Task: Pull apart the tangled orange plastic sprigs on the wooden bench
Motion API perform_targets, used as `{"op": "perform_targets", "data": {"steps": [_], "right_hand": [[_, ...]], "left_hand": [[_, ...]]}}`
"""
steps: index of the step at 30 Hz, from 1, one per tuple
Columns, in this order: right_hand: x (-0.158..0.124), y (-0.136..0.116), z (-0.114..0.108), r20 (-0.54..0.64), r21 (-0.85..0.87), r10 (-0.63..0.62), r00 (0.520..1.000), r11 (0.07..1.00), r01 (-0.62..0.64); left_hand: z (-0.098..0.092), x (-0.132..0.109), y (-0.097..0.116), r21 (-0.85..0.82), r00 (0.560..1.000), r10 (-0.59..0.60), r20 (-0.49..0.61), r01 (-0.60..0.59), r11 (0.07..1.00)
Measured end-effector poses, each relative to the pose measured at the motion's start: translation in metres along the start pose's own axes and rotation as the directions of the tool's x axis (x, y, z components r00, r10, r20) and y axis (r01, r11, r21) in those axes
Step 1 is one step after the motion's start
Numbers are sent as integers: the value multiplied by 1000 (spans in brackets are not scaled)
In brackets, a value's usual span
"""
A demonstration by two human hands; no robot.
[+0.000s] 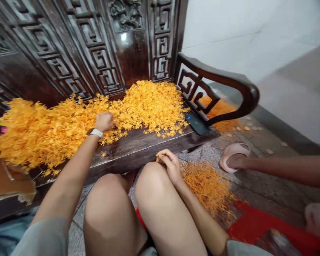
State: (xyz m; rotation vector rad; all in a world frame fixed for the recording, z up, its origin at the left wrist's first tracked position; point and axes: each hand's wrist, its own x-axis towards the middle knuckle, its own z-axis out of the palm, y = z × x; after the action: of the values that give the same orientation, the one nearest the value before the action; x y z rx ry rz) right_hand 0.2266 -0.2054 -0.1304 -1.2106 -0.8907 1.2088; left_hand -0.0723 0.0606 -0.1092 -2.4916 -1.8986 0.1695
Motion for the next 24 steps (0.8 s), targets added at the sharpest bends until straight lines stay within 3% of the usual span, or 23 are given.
{"op": "perform_targets", "data": {"steps": [5,11,13,16,24], "right_hand": [[-1,5,-7,-9,4,-26,1000,1000,26],[0,3,-7,-8,8,-23,1000,1000,23],[1,2,-6,-6,10,-23,1000,1000,23],[1,1,-5,-2,0,-22,1000,1000,22],[-2,1,0,-14,-52,-26,1000,998,25]], "left_hand": [[-22,11,-16,-84,978,-40,-207,23,996],[-55,13,-31,-96,955,-75,-288,49,994],[-58,15,-34,-122,964,-37,-262,5,993],[-56,16,-33,-132,978,136,-159,-158,979],[-51,12,-44,-194,930,366,39,-352,915]]}}
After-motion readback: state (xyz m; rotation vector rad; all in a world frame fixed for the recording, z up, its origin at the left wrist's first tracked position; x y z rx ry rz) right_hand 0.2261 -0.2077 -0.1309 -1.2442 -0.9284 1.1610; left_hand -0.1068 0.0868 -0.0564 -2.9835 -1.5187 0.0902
